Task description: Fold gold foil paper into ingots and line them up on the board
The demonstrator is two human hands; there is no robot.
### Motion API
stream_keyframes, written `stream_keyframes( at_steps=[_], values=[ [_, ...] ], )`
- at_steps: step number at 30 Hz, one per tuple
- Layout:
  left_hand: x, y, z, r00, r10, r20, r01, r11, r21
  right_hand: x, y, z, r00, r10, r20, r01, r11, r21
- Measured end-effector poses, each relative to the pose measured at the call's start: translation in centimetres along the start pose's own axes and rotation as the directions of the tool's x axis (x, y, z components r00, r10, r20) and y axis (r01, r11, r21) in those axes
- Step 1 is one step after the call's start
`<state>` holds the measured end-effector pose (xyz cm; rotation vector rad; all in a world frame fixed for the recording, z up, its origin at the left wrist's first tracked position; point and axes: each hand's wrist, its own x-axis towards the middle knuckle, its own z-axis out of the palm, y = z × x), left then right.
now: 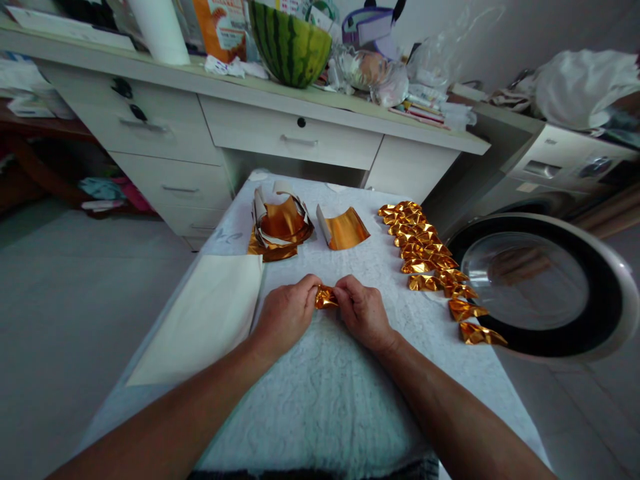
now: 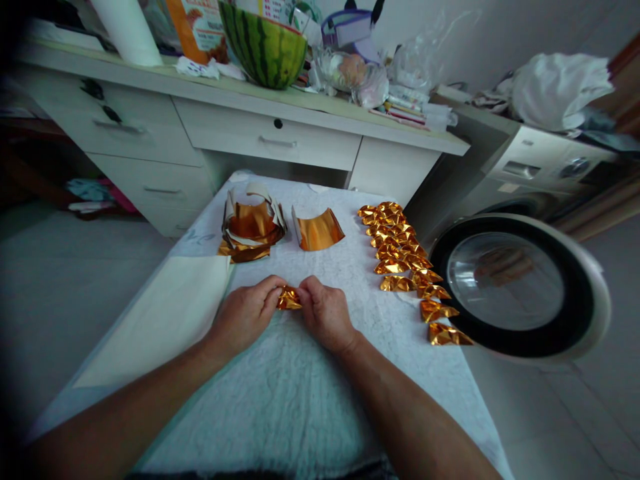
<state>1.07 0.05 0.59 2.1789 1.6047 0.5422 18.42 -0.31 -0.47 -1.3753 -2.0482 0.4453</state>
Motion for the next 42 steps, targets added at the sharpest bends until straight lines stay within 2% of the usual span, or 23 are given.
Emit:
stream_keyframes(
  at_steps=[8,13,17,20,22,25,28,31,34,37,42],
  values=[
    [0.2,-0.4,-0.2,0.998,-0.042,-0.041,0.035,0.988,-0.152,-0.1,0.1,-0.5,0.998,0.050,0.024,-0.053,0.986,0.158],
    [0.4,-0.6,-0.4,0.995,-0.098,-0.025,0.088,0.961,-0.263,0.0,0.6,-1.0,0.992,-0.123,0.012,0.119,0.978,0.173],
    [0.4,-1.0,-0.4,0.993,-0.115,0.031,0.117,0.887,-0.446,0.3,0.8,-1.1,0.984,-0.181,-0.004,0.176,0.954,0.241],
    [0.4,-1.2,-0.3,0.990,-0.117,0.077,0.139,0.774,-0.617,0.3,1.0,-0.9,0.993,-0.117,0.017,0.102,0.924,0.368],
    [0.4,-1.2,-0.4,0.991,-0.111,0.078,0.133,0.688,-0.714,0.4,1.1,-0.8,0.996,-0.002,0.092,-0.047,0.852,0.521],
    [0.2,-1.0,-0.9,0.995,-0.083,0.051,0.092,0.638,-0.764,0.5,1.4,-0.7,0.960,0.131,0.246,-0.271,0.641,0.718],
    [0.0,-0.9,-1.6,0.998,-0.015,0.058,0.055,0.614,-0.787,0.7,1.8,-0.9,0.929,0.167,0.330,-0.369,0.476,0.798],
    [-0.1,-0.8,-1.8,0.990,0.047,0.134,0.091,0.513,-0.854,0.7,2.1,-1.1,0.912,0.160,0.378,-0.410,0.364,0.836],
    [0.0,-0.8,-1.7,0.986,0.028,0.162,0.131,0.464,-0.876,0.8,2.3,-1.4,0.910,0.129,0.395,-0.415,0.298,0.860],
    [0.1,-1.0,-1.3,0.985,0.003,0.175,0.157,0.426,-0.891,0.9,2.3,-1.6,0.902,0.103,0.419,-0.430,0.269,0.862],
    [0.3,-1.2,-0.7,0.966,-0.005,0.259,0.252,0.244,-0.936,1.1,2.0,-1.9,0.890,0.104,0.443,-0.455,0.243,0.857]
  ],
)
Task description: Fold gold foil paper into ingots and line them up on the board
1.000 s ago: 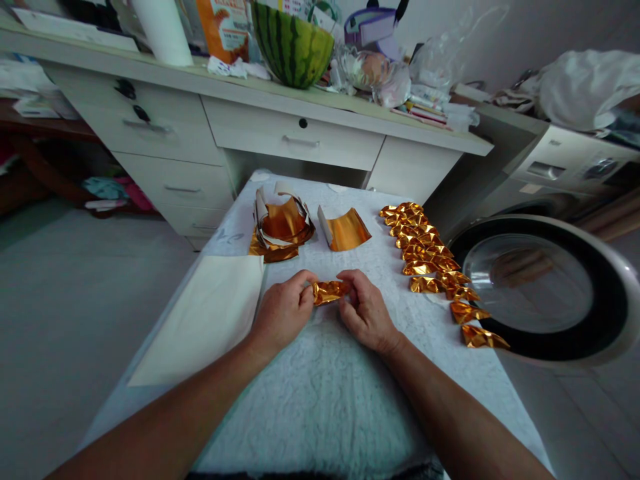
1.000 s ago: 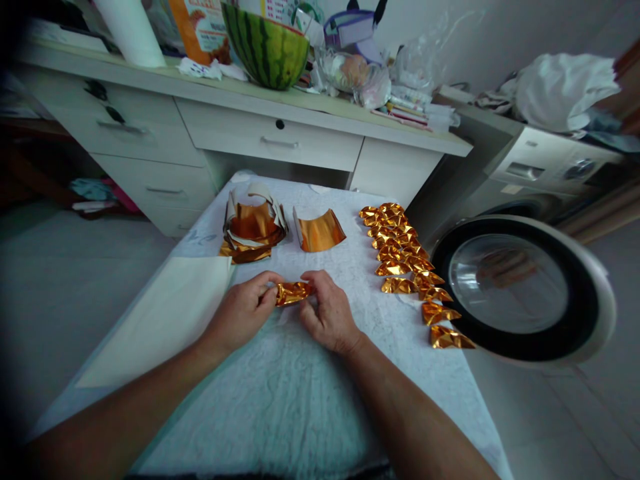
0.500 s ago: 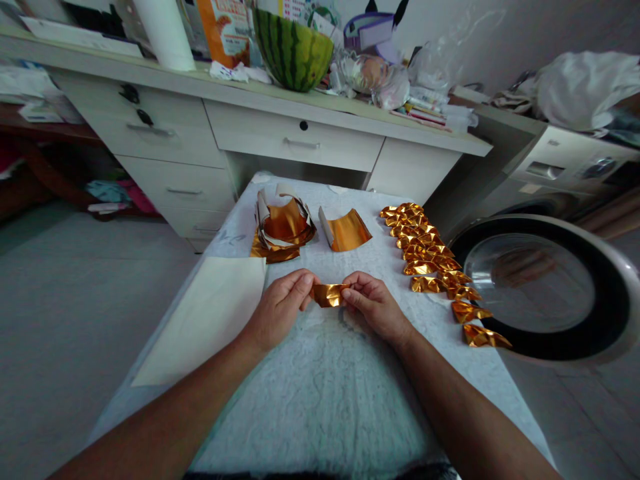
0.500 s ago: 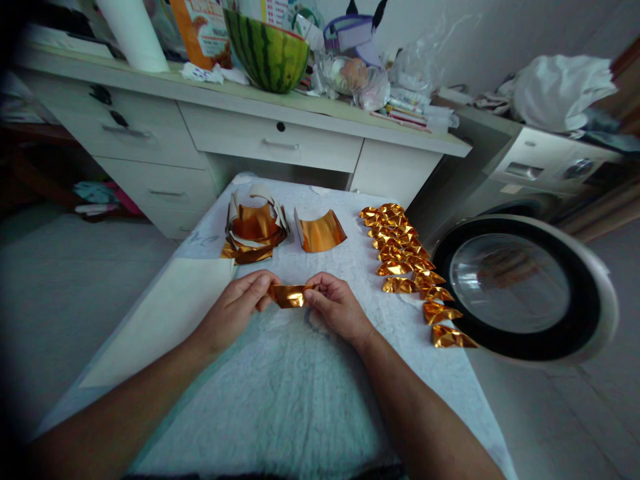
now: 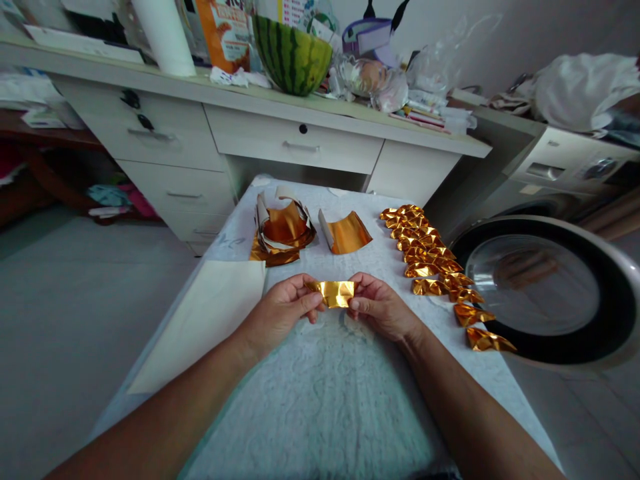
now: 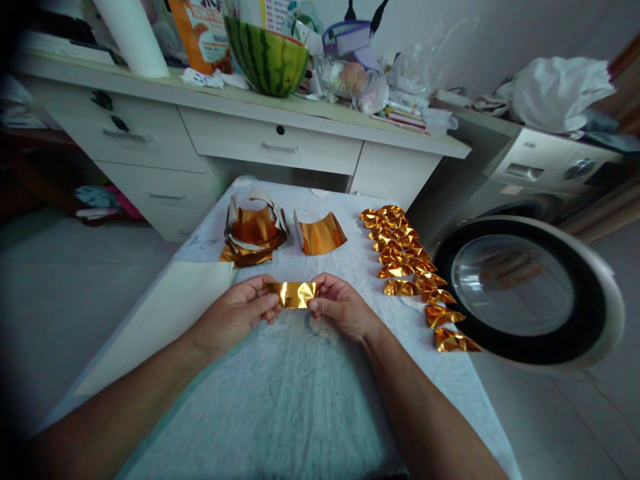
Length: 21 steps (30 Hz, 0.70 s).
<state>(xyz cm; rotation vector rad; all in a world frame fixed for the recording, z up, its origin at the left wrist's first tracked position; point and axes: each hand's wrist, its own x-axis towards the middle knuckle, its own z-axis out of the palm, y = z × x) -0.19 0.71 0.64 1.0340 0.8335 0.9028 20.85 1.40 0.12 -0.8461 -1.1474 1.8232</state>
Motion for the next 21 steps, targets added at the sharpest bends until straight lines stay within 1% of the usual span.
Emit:
stream_keyframes(
  at_steps=[3,6,9,15,18,21],
  values=[
    [-0.02,-0.14,0.15,0.999,-0.047,0.007,0.047,0.995,-0.084,0.00,-0.03,0.12,1.000,0.002,-0.009,-0.002,1.000,0.005],
    [-0.02,-0.32,0.18,0.998,-0.070,0.011,0.070,0.992,-0.105,0.06,0.13,0.16,1.000,-0.001,-0.014,0.002,1.000,0.013],
    [0.09,-0.55,0.05,0.999,-0.048,0.005,0.048,0.997,-0.063,0.22,0.37,0.12,1.000,-0.003,-0.025,0.003,1.000,0.021],
    [0.26,-0.52,-0.07,0.997,0.019,-0.073,-0.012,0.995,0.097,0.45,0.64,0.01,0.997,-0.046,-0.057,0.046,0.999,-0.004],
    [0.26,-0.49,-0.05,0.998,0.032,-0.060,-0.027,0.996,0.087,0.46,0.74,-0.10,0.997,-0.063,-0.045,0.063,0.998,-0.003],
    [0.25,-0.60,-0.06,0.999,0.023,-0.045,-0.020,0.998,0.057,0.45,0.81,-0.22,0.998,-0.046,-0.038,0.046,0.999,0.019]
  ],
)
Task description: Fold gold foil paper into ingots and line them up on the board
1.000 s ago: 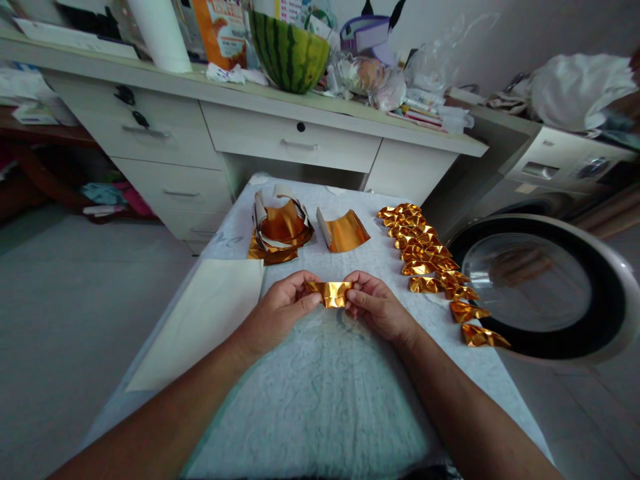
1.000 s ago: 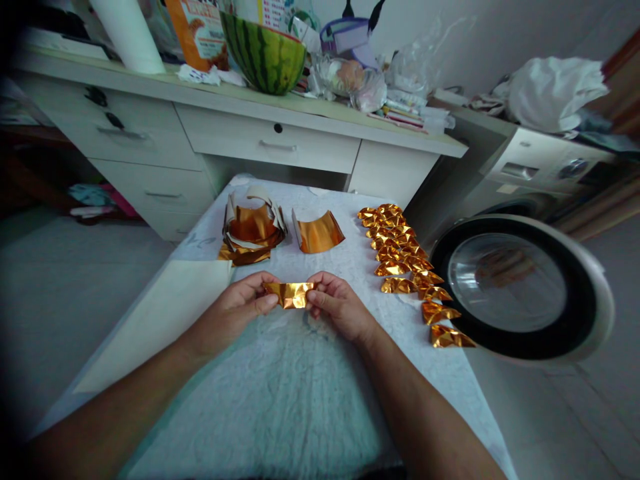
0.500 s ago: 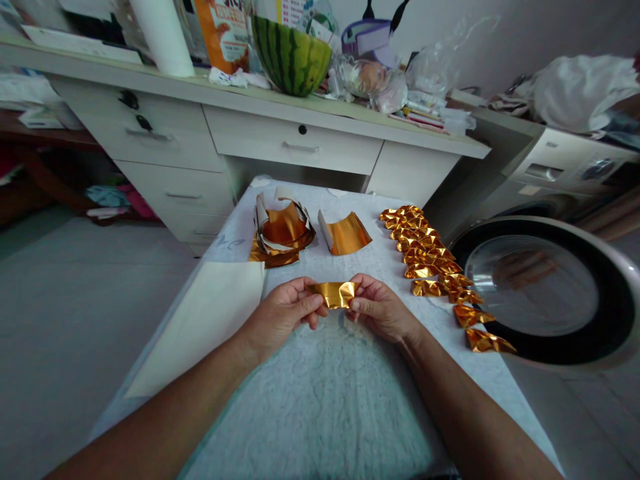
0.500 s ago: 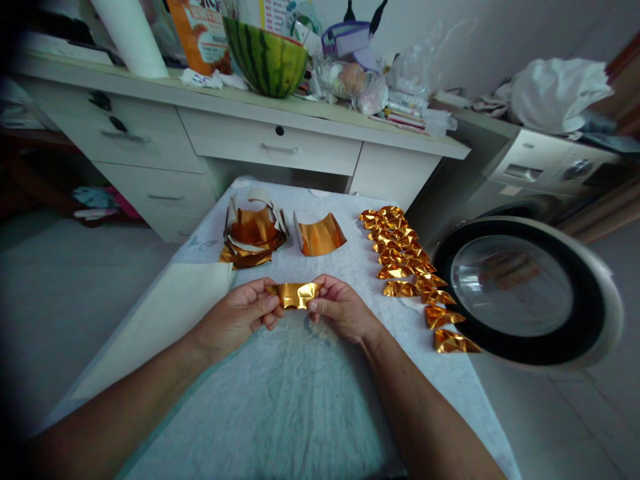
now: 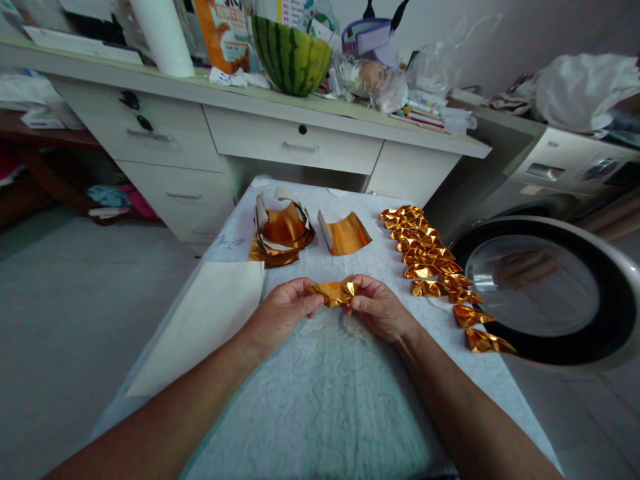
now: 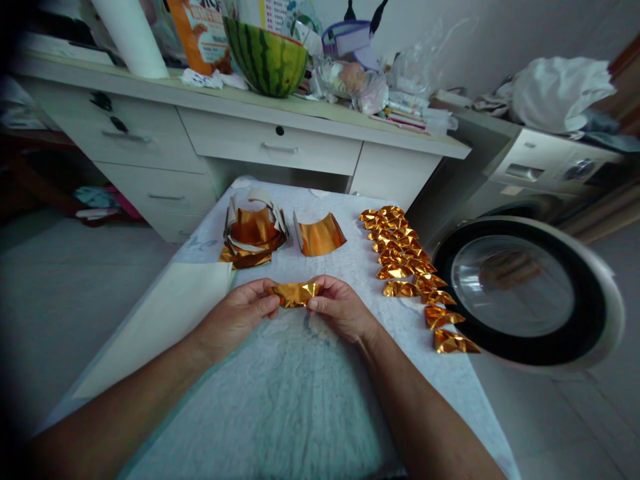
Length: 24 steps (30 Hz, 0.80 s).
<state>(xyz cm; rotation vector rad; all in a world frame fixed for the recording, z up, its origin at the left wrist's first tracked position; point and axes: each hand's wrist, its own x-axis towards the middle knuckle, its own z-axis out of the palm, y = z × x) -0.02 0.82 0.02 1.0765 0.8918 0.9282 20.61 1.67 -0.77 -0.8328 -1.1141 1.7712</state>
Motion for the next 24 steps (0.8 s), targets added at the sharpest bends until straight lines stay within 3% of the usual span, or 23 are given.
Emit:
stream_keyframes(
  at_steps=[11,24],
  values=[
    [-0.22,0.12,-0.06,0.992,-0.068,0.110,0.077,0.994,-0.081,-0.23,-0.29,-0.09,0.996,0.067,0.056,-0.070,0.996,0.062],
    [-0.04,-0.23,-0.23,0.992,-0.049,0.118,0.064,0.989,-0.131,-0.20,-0.50,-0.55,0.991,0.058,0.123,-0.069,0.994,0.090]
  ],
)
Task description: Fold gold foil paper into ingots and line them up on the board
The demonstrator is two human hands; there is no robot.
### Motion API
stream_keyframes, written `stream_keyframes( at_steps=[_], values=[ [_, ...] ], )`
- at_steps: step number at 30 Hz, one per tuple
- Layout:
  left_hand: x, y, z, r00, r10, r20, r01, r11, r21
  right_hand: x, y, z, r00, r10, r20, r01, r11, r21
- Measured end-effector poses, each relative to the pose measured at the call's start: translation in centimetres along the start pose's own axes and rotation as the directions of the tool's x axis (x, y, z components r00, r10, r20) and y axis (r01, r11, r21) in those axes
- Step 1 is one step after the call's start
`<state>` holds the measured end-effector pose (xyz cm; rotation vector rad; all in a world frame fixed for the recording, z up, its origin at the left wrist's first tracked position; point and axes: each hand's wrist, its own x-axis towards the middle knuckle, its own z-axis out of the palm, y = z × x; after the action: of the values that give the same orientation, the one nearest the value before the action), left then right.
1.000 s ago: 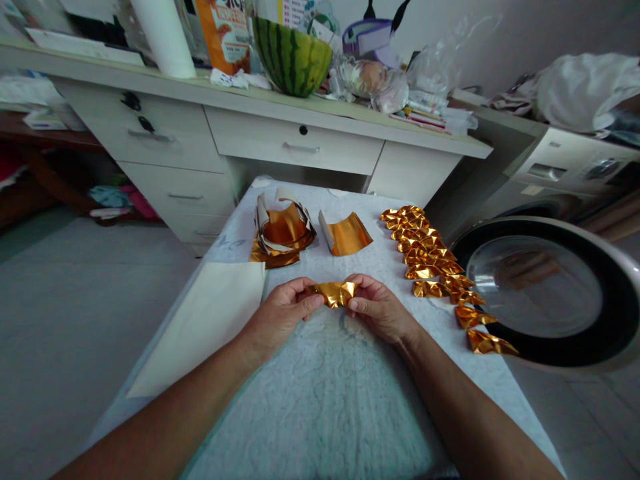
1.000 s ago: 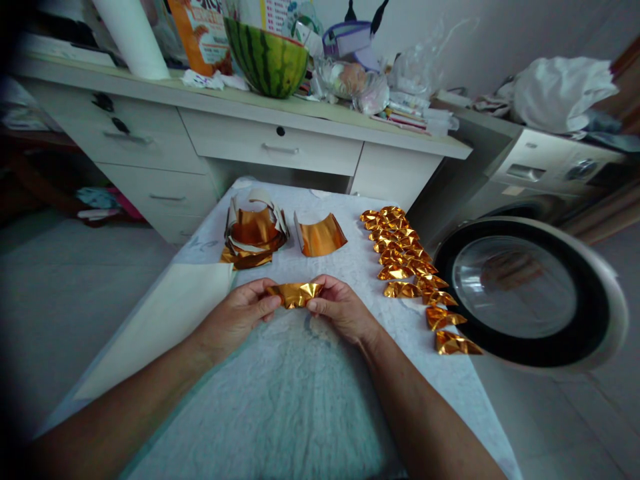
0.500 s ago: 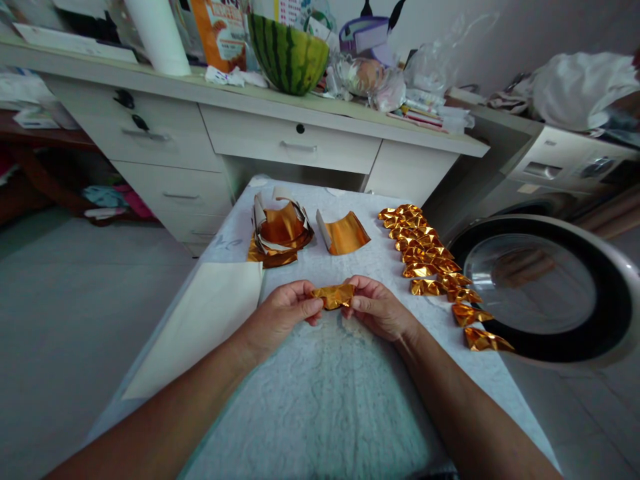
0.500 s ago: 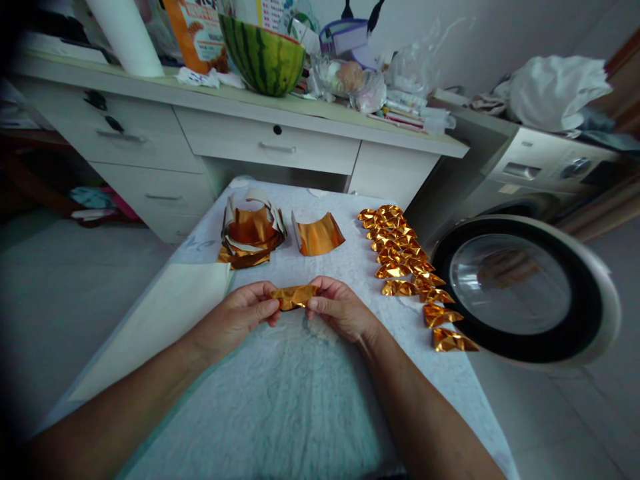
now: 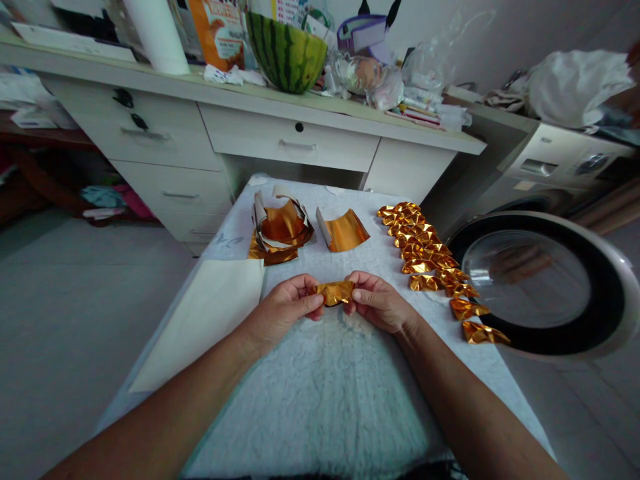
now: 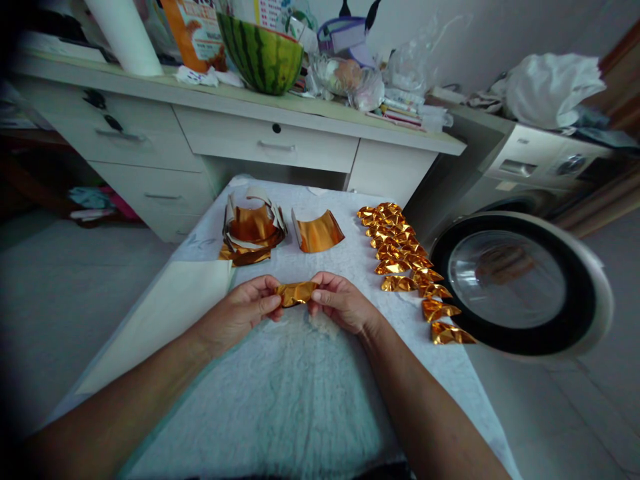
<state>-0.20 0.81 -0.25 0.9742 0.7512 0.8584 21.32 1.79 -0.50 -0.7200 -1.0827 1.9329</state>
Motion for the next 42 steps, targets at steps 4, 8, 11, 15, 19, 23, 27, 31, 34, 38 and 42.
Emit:
stream_keyframes(
  at_steps=[4,8,11,15,19,23,27,31,34,38,42],
  values=[
    [0.05,-0.01,0.02,1.000,0.001,0.005,-0.001,1.000,-0.005,0.14,0.20,-0.18,1.000,0.008,0.011,-0.008,1.000,-0.003],
    [0.04,-0.01,-0.03,1.000,0.003,0.000,-0.003,1.000,0.007,0.18,0.27,-0.29,1.000,0.022,0.005,-0.022,1.000,-0.017],
    [0.10,-0.14,-0.11,1.000,0.008,-0.005,-0.008,1.000,0.027,0.18,0.28,-0.30,1.000,0.007,-0.001,-0.007,0.999,-0.042],
    [0.22,-0.34,-0.23,0.999,0.022,-0.028,-0.020,0.999,0.045,0.23,0.31,-0.30,1.000,-0.010,-0.027,0.009,0.999,-0.046],
    [0.21,-0.15,-0.02,0.999,0.034,-0.039,-0.030,0.995,0.091,0.27,0.38,-0.37,0.999,-0.008,-0.034,0.007,0.999,-0.043],
    [0.14,0.15,0.32,0.999,0.041,-0.033,-0.036,0.991,0.132,0.29,0.41,-0.46,0.999,-0.021,-0.032,0.019,0.999,-0.049],
    [0.24,0.07,0.10,0.992,0.120,-0.042,-0.106,0.965,0.241,0.31,0.30,-0.37,0.997,-0.052,-0.061,0.049,0.998,-0.049],
    [0.18,0.15,-0.12,0.915,0.402,-0.018,-0.327,0.768,0.550,0.14,-0.04,-0.15,0.993,-0.087,-0.086,0.084,0.996,-0.037],
    [-0.16,0.43,0.14,0.862,0.504,0.048,-0.372,0.565,0.736,-0.01,-0.25,-0.03,0.993,-0.072,-0.092,0.071,0.997,-0.016],
    [-0.55,0.49,0.49,0.841,0.527,0.121,-0.375,0.409,0.832,0.06,-0.05,-0.01,0.985,-0.085,-0.149,0.079,0.996,-0.047],
    [-0.64,0.16,0.44,0.841,0.514,0.166,-0.377,0.339,0.862,0.22,0.32,-0.08,0.972,-0.132,-0.197,0.099,0.980,-0.171]
  ],
)
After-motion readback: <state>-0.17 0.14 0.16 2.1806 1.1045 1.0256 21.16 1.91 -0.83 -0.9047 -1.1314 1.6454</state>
